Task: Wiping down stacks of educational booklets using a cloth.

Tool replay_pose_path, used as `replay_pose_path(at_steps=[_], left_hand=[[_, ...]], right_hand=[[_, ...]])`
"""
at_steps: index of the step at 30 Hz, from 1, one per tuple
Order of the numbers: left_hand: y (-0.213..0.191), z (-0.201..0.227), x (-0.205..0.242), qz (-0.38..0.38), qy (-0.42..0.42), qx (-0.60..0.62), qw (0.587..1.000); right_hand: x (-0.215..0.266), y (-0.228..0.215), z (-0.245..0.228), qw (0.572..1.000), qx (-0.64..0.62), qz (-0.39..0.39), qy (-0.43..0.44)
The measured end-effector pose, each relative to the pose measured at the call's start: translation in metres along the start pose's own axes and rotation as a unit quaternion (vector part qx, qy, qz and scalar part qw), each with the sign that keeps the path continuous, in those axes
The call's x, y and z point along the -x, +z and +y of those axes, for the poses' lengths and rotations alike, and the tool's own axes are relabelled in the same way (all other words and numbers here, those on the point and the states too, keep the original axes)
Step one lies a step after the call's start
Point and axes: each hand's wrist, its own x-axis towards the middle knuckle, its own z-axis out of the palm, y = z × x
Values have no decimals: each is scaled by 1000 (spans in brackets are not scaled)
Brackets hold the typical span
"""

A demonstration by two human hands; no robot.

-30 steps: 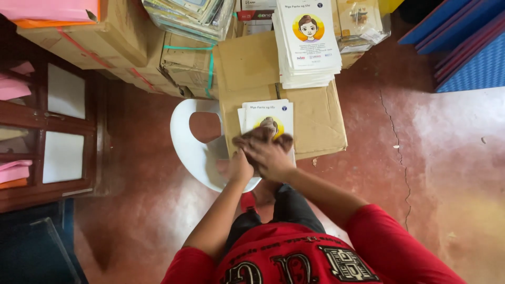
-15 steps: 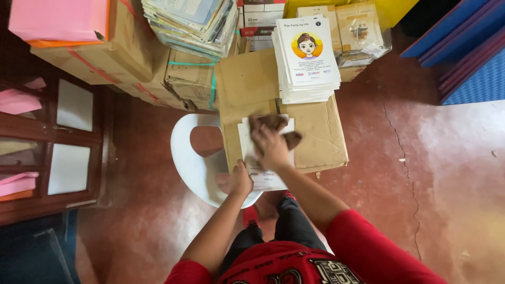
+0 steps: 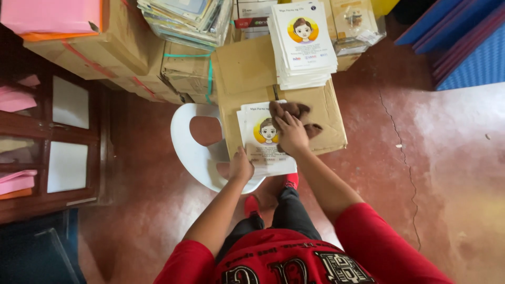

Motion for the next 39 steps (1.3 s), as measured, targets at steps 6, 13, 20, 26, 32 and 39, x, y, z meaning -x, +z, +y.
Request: replay_pose_path(at_steps=[6,13,20,26,32,39], left_hand=[[6,-12,-4,9,3,-31,999],[-3,-17,1,-1,14,8,1000],[12,-33,-4,6,-68,225,972],[-15,-16,19,-65,-46,497,864],[-27,2,32,-28,41,578,814],[-28,52,4,67,106,538,834]], right_hand=[[21,-19,-113,990,-112,-87,-9],[70,-79,-81,987,-147,-59,16],[90,-49,-1,854,-373,67,356],[64,-104,-3,474,-670,70,567],[48,-123,3,455,-749,20,482],[25,-160,38,681,-577,3,450]])
